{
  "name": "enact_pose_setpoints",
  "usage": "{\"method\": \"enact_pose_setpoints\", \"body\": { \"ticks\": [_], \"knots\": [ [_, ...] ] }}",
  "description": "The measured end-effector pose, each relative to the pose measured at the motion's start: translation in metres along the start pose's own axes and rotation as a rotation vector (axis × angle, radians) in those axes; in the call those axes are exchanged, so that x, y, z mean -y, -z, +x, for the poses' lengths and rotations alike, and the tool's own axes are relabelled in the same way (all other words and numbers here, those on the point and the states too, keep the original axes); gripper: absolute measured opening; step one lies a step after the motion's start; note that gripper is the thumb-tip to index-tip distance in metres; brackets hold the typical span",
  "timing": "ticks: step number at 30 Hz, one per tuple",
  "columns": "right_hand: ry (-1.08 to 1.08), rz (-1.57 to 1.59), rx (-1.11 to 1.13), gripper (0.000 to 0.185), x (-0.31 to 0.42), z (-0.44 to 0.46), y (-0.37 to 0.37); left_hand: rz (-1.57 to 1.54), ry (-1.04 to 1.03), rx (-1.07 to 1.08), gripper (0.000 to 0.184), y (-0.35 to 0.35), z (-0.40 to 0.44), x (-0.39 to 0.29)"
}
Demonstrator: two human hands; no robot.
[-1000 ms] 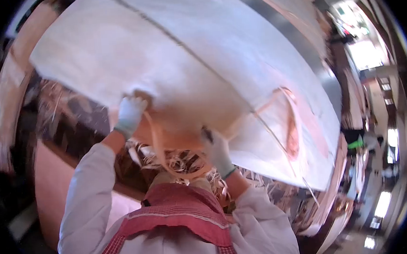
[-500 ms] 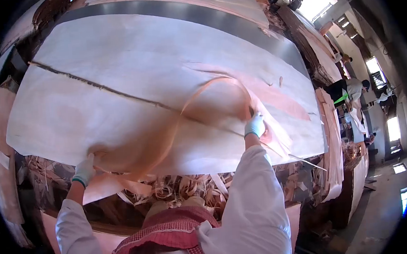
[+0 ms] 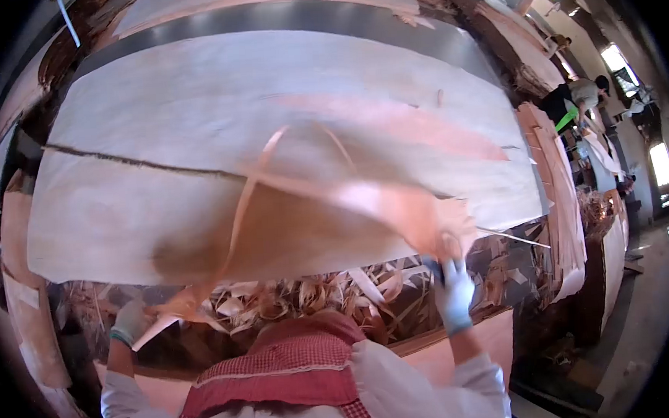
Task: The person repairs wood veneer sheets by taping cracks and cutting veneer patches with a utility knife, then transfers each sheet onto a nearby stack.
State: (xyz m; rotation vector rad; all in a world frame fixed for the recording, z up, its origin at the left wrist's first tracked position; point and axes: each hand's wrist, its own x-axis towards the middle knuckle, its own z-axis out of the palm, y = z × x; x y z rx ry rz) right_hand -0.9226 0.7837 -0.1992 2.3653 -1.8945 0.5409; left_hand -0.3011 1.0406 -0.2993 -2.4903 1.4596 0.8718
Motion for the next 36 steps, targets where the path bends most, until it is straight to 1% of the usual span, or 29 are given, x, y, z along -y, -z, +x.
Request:
{"method": "enact_pose_setpoints", "body": {
  "ticks": [1,2,3,4,5,6,7,8,9,10,11,12,13,14,15,17,20,22,24,25,28,29,30,31,32,33,34,35,36],
  "knots": [
    [-0.035,-0.041,0.144,0.031,-0.026,-0.040,-0.009,-0.045,-0.112,0.060,0.066,-0.002,-0.023,-0.007],
    [-0.103,-0.034,0.252,0.026,-0.031,-0.069,-0.010,-0.097,-0.222,0.127,0.056,-0.004,-0.048,-0.014],
    [-0.090,0.006,0.270,0.019,-0.049,-0.100,-0.027,-0.046,-0.291,0.242,0.046,0.022,-0.072,-0.052],
    [-0.191,-0.014,0.405,0.015,-0.069,-0.129,-0.045,-0.065,-0.300,0.367,0.044,-0.004,-0.066,-0.040],
    [-0.201,0.048,0.494,0.016,-0.086,-0.149,-0.059,-0.122,-0.247,0.395,0.048,-0.027,-0.059,-0.030],
    [-0.129,0.216,0.384,0.019,-0.110,-0.168,-0.088,-0.179,-0.193,0.420,0.052,-0.050,-0.052,-0.022],
    [-0.357,0.458,0.483,0.020,-0.108,-0.169,-0.095,-0.197,-0.023,0.387,0.060,-0.018,-0.064,-0.062],
    [-0.417,0.545,0.537,0.019,-0.075,-0.150,-0.084,-0.151,-0.085,0.301,0.061,-0.044,-0.053,-0.053],
    [-0.485,0.625,0.584,0.018,-0.030,-0.128,-0.062,-0.251,-0.176,0.227,0.058,-0.052,-0.046,-0.057],
    [-0.350,0.835,0.588,0.017,-0.010,-0.120,-0.061,-0.464,-0.227,0.117,0.055,-0.014,-0.057,-0.098],
    [-0.102,0.856,0.627,0.018,-0.016,-0.122,-0.085,-0.450,-0.352,-0.069,0.051,-0.015,-0.053,-0.103],
    [-0.449,1.254,1.185,0.017,-0.022,-0.112,-0.129,-0.469,-0.374,-0.055,0.050,-0.025,-0.046,-0.099],
    [-0.963,1.307,1.675,0.021,-0.030,-0.102,-0.172,-0.483,-0.384,-0.054,0.050,-0.037,-0.039,-0.092],
    [-0.841,1.151,1.610,0.021,-0.007,-0.092,-0.154,-0.369,-0.402,-0.161,0.050,-0.044,-0.039,-0.087],
    [-0.661,1.061,1.501,0.021,0.023,-0.083,-0.132,-0.249,-0.413,-0.261,0.049,-0.053,-0.041,-0.081],
    [-0.493,0.929,1.450,0.022,0.055,-0.073,-0.110,-0.354,-0.404,-0.349,0.043,-0.089,-0.034,-0.063],
    [-0.378,0.834,1.459,0.022,0.075,-0.070,-0.096,-0.573,-0.064,-0.335,0.038,-0.118,-0.050,-0.050],
    [-0.329,0.796,1.470,0.022,0.079,-0.070,-0.088,-0.520,-0.103,-0.465,0.036,-0.161,-0.041,-0.020],
    [-0.281,0.771,1.482,0.022,0.080,-0.072,-0.081,-0.569,-0.069,-0.504,0.033,-0.143,-0.069,-0.024],
    [-0.264,0.764,1.489,0.022,0.078,-0.073,-0.076,-0.512,0.113,-0.416,0.028,-0.117,-0.091,-0.039],
    [-0.239,0.751,1.503,0.023,0.063,-0.082,-0.056,-0.159,0.062,-0.317,0.024,-0.096,-0.096,-0.049],
    [-0.227,0.750,1.512,0.023,0.060,-0.086,-0.047,-0.049,0.008,-0.429,0.023,-0.096,-0.095,-0.043],
    [-0.214,0.758,1.518,0.023,0.052,-0.087,-0.041,-0.024,-0.068,-0.650,0.022,-0.099,-0.102,-0.043],
    [-0.189,0.766,1.515,0.023,0.051,-0.090,-0.035,-0.102,-0.118,-0.824,0.021,-0.097,-0.106,-0.054],
    [-0.166,0.787,1.518,0.023,0.045,-0.086,-0.034,-0.219,-0.152,-0.933,0.021,-0.088,-0.110,-0.068],
    [-0.167,0.792,1.515,0.023,0.040,-0.083,-0.033,-0.517,-0.079,-0.888,0.023,-0.066,-0.125,-0.095],
    [-0.176,0.806,1.493,0.023,0.036,-0.081,-0.036,-0.598,-0.120,-0.820,0.023,-0.049,-0.134,-0.115],
    [-0.334,0.733,1.561,0.025,0.033,-0.070,-0.036,-0.667,-0.142,-0.767,0.023,-0.038,-0.134,-0.132],
    [-0.300,0.745,1.484,0.026,0.027,-0.070,-0.042,-0.623,-0.197,-0.711,0.023,-0.036,-0.134,-0.144]
  ]
}}
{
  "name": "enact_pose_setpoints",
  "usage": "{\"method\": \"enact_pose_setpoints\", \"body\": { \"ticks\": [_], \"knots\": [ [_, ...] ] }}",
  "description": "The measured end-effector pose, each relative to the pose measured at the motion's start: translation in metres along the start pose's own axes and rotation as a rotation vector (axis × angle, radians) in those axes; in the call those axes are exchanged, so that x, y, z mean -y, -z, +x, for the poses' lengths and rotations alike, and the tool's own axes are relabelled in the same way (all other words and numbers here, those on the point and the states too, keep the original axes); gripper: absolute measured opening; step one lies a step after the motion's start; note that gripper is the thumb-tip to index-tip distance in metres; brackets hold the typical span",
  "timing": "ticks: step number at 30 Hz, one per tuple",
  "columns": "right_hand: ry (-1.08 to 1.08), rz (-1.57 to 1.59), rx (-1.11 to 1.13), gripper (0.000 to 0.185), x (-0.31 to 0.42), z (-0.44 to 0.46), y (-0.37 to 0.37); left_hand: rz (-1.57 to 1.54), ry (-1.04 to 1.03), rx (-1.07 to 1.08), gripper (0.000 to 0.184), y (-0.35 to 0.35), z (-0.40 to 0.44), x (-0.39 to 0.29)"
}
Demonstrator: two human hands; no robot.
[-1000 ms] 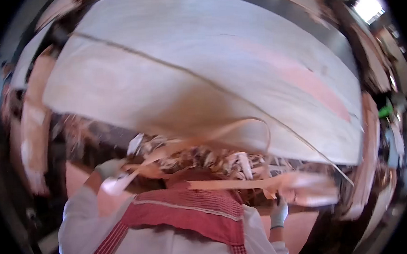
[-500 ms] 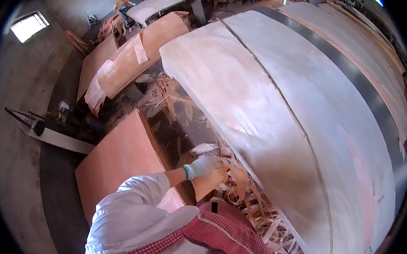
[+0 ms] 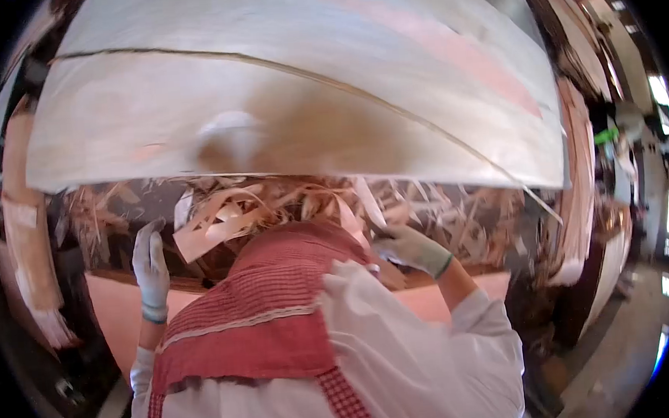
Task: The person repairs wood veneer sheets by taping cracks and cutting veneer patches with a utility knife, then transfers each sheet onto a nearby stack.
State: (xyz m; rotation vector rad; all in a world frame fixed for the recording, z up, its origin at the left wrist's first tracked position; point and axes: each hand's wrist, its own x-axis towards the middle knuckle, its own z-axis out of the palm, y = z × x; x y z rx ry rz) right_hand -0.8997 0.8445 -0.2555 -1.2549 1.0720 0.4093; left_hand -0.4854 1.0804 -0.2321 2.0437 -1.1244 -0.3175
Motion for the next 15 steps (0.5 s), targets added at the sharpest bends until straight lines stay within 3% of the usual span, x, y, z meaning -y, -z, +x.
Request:
{"method": "enact_pose_setpoints", "body": {
  "ticks": [4,7,10,12,14,15],
  "knots": [
    [0.237,0.051,-0.033,0.033,-0.016,0.002,-0.002,0.028,0.063,0.215,0.026,-0.028,-0.006,-0.029],
    [0.125,0.037,0.140,0.034,-0.011,-0.015,-0.018,-0.152,0.175,0.358,0.029,-0.037,-0.002,-0.044],
    [0.199,0.034,0.142,0.031,-0.025,-0.018,-0.017,-0.377,0.246,0.540,0.034,-0.052,0.005,-0.076],
    [0.289,-0.108,0.107,0.029,-0.017,-0.022,-0.005,-0.270,0.110,0.688,0.034,-0.062,0.015,-0.088],
    [0.158,-0.203,0.151,0.027,-0.011,-0.027,0.008,-0.195,-0.003,0.769,0.034,-0.072,0.024,-0.101],
    [0.094,-0.256,0.173,0.026,-0.006,-0.030,0.017,-0.225,0.091,0.812,0.031,-0.075,0.024,-0.099]
  ]
}}
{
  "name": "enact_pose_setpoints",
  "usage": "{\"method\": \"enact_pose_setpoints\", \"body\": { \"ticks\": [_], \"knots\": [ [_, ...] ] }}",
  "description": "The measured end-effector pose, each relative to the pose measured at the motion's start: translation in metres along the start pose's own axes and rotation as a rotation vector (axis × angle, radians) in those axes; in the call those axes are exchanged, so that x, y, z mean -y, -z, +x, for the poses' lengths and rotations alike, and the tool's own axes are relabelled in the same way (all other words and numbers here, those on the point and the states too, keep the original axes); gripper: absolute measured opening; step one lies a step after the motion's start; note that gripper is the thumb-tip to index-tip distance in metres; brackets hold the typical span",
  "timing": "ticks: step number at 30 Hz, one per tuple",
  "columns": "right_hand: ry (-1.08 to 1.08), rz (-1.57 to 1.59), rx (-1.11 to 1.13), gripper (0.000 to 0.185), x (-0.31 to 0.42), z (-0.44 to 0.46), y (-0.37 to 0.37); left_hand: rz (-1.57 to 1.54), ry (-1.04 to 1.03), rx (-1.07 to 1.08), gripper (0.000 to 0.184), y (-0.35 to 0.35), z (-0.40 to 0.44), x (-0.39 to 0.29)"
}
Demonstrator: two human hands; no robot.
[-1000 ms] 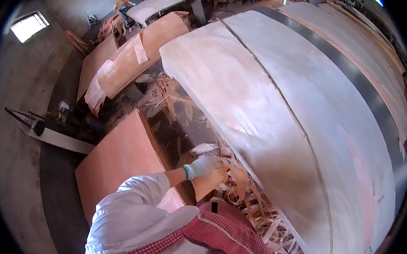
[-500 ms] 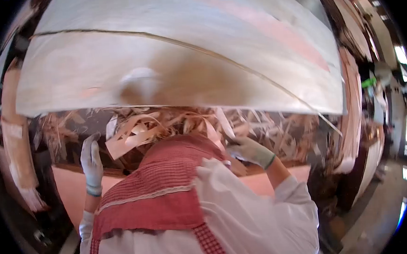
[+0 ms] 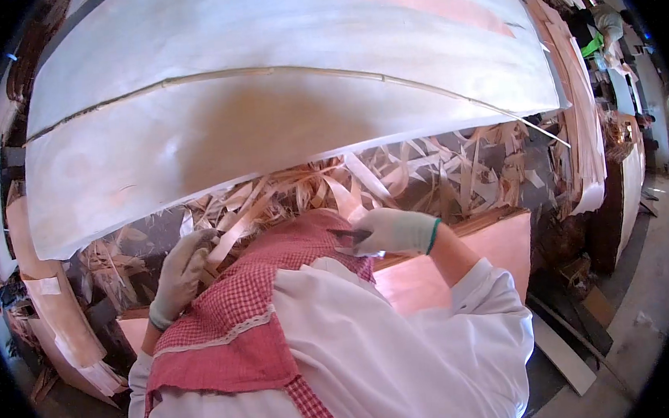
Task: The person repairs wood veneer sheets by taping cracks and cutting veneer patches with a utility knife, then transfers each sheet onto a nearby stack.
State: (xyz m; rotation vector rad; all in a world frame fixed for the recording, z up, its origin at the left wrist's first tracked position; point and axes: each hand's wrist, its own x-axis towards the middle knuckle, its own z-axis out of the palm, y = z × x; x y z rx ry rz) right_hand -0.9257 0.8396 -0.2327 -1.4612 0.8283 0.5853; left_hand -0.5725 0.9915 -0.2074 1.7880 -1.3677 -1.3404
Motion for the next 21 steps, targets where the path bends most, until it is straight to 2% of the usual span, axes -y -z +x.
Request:
{"method": "enact_pose_setpoints", "body": {
  "ticks": [1,2,4,5,7,8,10,11,12,14,16,17,18,21],
  "knots": [
    [0.002,-0.039,0.037,0.029,0.012,-0.011,0.014,0.030,-0.048,-0.021,0.030,-0.003,0.003,0.004],
    [0.139,-0.058,0.037,0.027,0.009,-0.012,0.029,0.059,-0.096,-0.042,0.029,-0.005,0.005,0.007],
    [0.273,0.031,-0.038,0.024,0.022,-0.023,0.060,0.027,-0.062,-0.014,0.028,-0.006,0.009,0.001],
    [0.299,0.199,-0.194,0.019,0.034,-0.028,0.066,0.009,-0.049,-0.003,0.027,-0.007,0.012,-0.003],
    [0.300,0.473,-0.480,0.010,0.079,-0.032,0.067,-0.011,-0.171,0.032,0.027,-0.011,0.029,-0.004],
    [0.389,0.530,-0.568,0.006,0.095,-0.020,0.064,-0.018,-0.230,0.040,0.026,-0.009,0.037,-0.009],
    [0.530,0.447,-0.697,0.005,0.102,0.020,0.056,-0.077,-0.281,0.011,0.025,-0.008,0.055,-0.030],
    [0.593,0.405,-0.661,0.016,0.114,0.029,0.050,-0.343,-0.280,-0.017,0.024,-0.011,0.060,-0.045],
    [0.611,0.295,-0.687,0.018,0.127,0.042,0.044,-0.611,-0.283,-0.044,0.023,-0.013,0.064,-0.056],
    [0.566,0.053,-0.762,0.017,0.163,0.058,0.028,-0.553,-0.356,-0.131,0.032,-0.001,0.077,-0.051],
    [0.677,-0.179,-0.769,0.015,0.184,0.082,0.010,-0.695,-0.419,-0.305,0.016,0.010,0.081,-0.045],
    [0.649,-0.166,-0.743,0.017,0.193,0.094,-0.001,-0.824,-0.375,-0.336,0.009,0.014,0.080,-0.031],
    [0.617,-0.154,-0.720,0.020,0.204,0.107,-0.012,-0.777,-0.401,-0.427,0.006,0.025,0.069,-0.024],
    [0.658,0.026,-0.678,0.026,0.229,0.159,-0.051,-0.703,-0.263,-0.695,0.007,0.037,0.042,0.034]
  ]
}}
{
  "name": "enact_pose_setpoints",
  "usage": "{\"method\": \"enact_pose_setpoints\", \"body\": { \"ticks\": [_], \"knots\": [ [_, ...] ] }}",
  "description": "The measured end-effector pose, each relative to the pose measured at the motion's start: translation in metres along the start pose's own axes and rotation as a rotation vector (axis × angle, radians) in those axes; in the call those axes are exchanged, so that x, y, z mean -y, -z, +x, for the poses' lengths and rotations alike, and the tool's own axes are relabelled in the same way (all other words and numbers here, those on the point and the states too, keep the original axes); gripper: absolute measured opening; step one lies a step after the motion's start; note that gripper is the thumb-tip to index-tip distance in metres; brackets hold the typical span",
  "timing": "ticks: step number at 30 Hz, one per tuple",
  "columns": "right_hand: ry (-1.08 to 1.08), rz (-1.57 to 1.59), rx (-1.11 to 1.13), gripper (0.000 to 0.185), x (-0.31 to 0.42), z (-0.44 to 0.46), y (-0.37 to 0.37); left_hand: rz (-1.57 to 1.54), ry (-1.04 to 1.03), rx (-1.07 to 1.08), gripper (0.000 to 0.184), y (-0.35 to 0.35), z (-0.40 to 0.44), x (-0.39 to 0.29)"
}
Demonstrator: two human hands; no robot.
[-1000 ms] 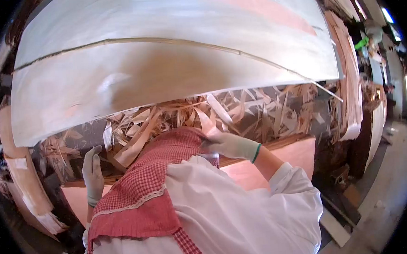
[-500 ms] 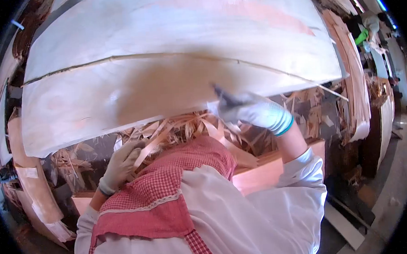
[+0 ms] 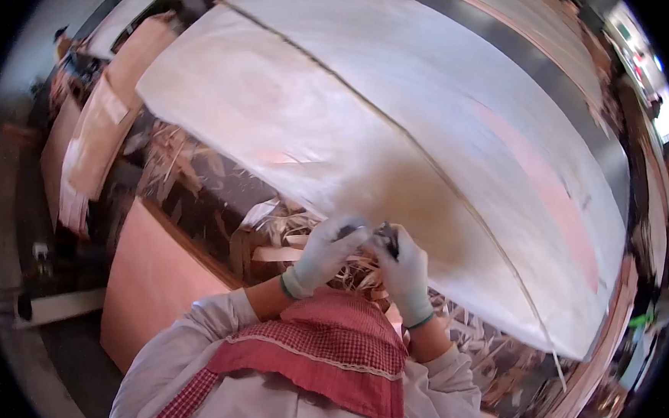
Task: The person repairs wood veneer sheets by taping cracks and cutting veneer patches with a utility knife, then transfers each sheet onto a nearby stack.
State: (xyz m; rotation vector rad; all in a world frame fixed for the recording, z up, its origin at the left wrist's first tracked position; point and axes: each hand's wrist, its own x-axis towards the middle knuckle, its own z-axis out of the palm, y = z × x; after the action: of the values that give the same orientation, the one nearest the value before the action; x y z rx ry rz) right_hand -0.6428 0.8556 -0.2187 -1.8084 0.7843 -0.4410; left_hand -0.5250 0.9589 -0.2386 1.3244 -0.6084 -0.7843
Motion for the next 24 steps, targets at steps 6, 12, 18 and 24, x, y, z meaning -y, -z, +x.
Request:
{"method": "enact_pose_setpoints", "body": {
  "ticks": [6,12,18,24],
  "knots": [
    [-0.005,-0.082,0.404,0.031,-0.036,0.027,-0.136,0.155,-0.061,-0.503,0.009,0.135,-0.025,0.091],
    [-0.167,0.017,0.299,0.019,-0.049,0.091,-0.275,0.808,-0.367,-0.627,0.010,0.278,0.060,0.090],
    [-0.335,0.134,0.068,0.018,-0.070,0.146,-0.330,1.038,-0.469,-0.609,0.017,0.313,0.142,0.126],
    [-0.328,0.076,0.016,0.022,-0.081,0.150,-0.335,1.009,-0.280,-0.644,0.037,0.313,0.144,0.138]
  ]
}}
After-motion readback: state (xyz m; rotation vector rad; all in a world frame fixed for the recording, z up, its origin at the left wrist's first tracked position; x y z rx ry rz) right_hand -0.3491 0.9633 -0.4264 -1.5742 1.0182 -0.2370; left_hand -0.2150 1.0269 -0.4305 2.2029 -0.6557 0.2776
